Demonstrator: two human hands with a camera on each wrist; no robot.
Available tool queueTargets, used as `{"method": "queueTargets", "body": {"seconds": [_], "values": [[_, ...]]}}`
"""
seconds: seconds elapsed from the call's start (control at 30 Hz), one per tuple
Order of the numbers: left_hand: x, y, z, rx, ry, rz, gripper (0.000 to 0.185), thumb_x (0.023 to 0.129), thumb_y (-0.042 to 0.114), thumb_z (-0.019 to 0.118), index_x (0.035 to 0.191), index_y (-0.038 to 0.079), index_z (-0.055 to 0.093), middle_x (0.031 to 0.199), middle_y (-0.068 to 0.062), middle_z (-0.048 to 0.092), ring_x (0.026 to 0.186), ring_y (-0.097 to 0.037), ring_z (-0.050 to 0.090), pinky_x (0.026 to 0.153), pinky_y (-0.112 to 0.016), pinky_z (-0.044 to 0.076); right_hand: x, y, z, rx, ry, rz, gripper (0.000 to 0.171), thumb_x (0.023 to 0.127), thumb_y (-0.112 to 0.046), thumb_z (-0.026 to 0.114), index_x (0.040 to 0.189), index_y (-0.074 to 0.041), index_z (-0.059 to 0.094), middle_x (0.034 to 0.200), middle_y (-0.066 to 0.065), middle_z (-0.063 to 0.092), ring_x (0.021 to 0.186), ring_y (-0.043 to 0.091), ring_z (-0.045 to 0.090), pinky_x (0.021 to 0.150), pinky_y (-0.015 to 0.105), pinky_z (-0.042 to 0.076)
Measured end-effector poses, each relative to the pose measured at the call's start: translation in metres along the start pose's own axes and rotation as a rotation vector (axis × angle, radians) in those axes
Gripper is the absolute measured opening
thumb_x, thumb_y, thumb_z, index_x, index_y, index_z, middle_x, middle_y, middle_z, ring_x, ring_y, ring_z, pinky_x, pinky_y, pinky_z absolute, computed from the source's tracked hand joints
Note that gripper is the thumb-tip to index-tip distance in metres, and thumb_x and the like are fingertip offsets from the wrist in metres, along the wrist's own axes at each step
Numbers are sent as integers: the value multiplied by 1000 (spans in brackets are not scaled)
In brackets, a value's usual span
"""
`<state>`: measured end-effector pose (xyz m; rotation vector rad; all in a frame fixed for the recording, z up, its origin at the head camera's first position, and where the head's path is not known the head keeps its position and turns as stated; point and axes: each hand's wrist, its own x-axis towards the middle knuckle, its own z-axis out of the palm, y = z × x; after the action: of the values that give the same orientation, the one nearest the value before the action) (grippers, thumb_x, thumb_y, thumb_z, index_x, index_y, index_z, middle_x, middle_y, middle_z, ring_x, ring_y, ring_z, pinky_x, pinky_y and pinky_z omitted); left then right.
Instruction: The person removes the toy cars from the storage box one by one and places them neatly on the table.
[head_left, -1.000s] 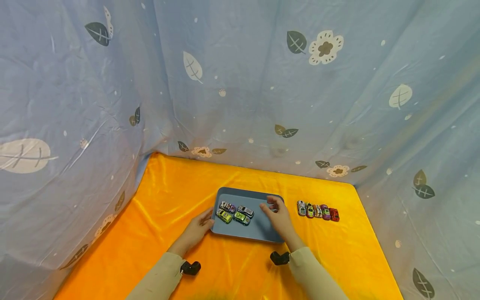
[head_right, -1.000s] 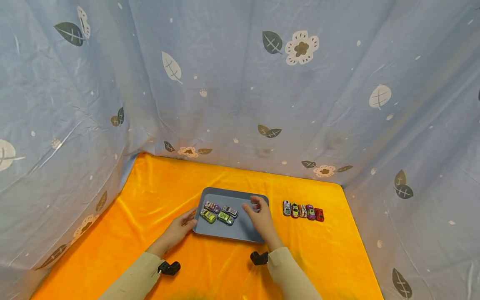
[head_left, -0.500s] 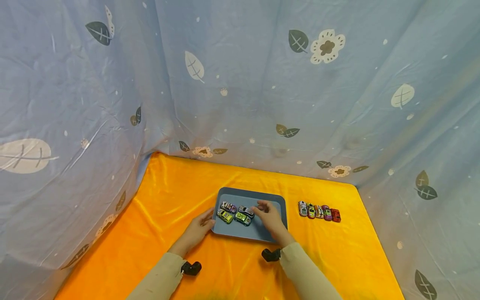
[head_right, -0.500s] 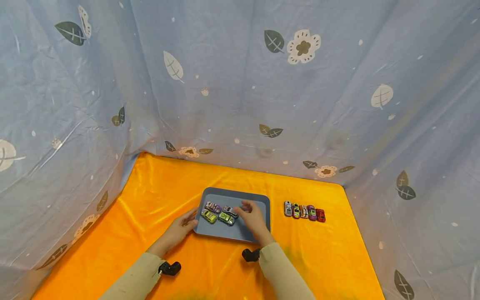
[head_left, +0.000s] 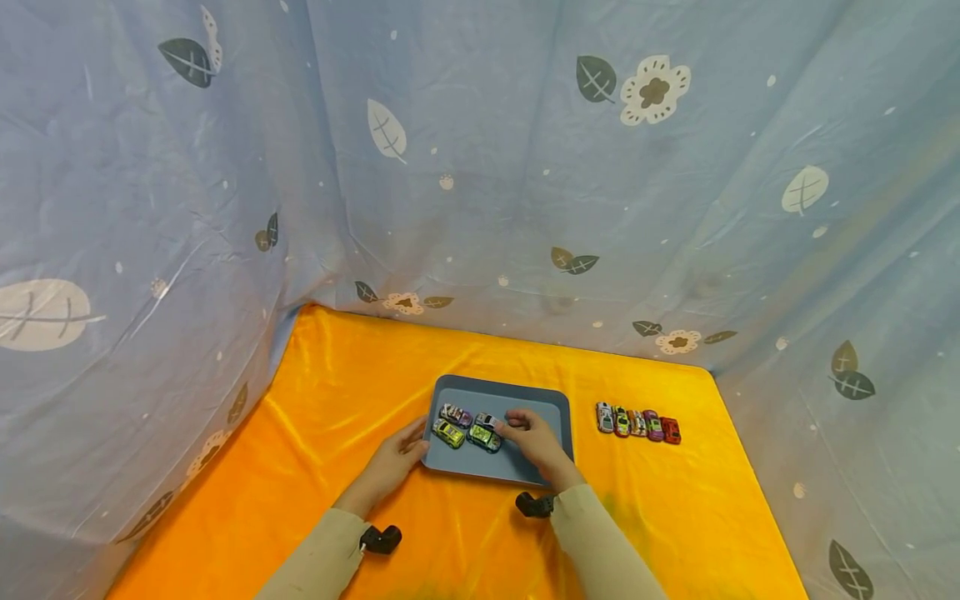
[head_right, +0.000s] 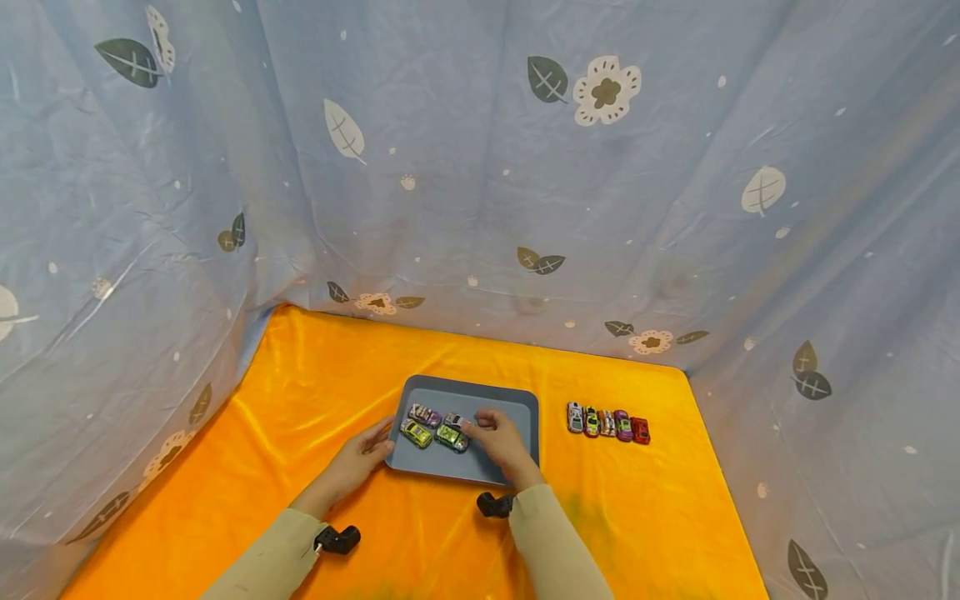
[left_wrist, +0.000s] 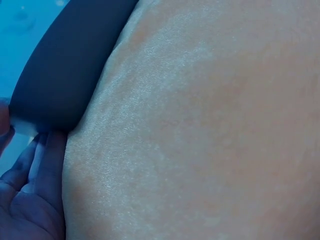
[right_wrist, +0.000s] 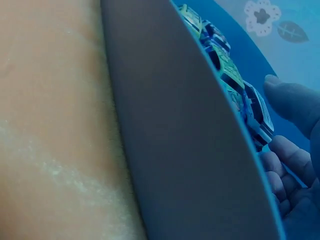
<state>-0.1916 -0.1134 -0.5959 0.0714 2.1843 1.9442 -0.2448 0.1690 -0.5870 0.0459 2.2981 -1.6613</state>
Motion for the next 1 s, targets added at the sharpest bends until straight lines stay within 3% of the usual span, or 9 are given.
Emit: {"method": "queueTargets", "body": {"seconds": [0.27, 0.5, 1.0], "values": [[4, -6, -1, -3, 7, 2, 54, 99, 11, 55, 150, 16, 39, 142, -18, 47, 131, -36, 44, 101, -42, 44, 0, -1, 4, -9, -11, -9, 48, 90, -32, 71, 128, -5, 58, 117, 10, 54, 101, 25, 50, 89, 42, 43], [4, -7, -1, -13, 8, -1, 53, 99, 12, 55, 150, 16, 39, 142, -20, 47, 131, -37, 44, 101, -43, 44, -2, -2, 3, -20, -22, -20, 48, 92, -29, 68, 130, -1, 56, 121, 14, 53, 101, 27, 48, 86, 44, 44], [3, -5, -2, 13, -9, -18, 55, 99, 16, 55, 151, 17, 37, 145, -18, 44, 133, -36, 41, 101, -43, 44, 0, 0, 7, -57, -6, -18, 41, 90, -29, 71, 124, -8, 62, 116, 9, 54, 104, 27, 48, 88, 42, 45]]}}
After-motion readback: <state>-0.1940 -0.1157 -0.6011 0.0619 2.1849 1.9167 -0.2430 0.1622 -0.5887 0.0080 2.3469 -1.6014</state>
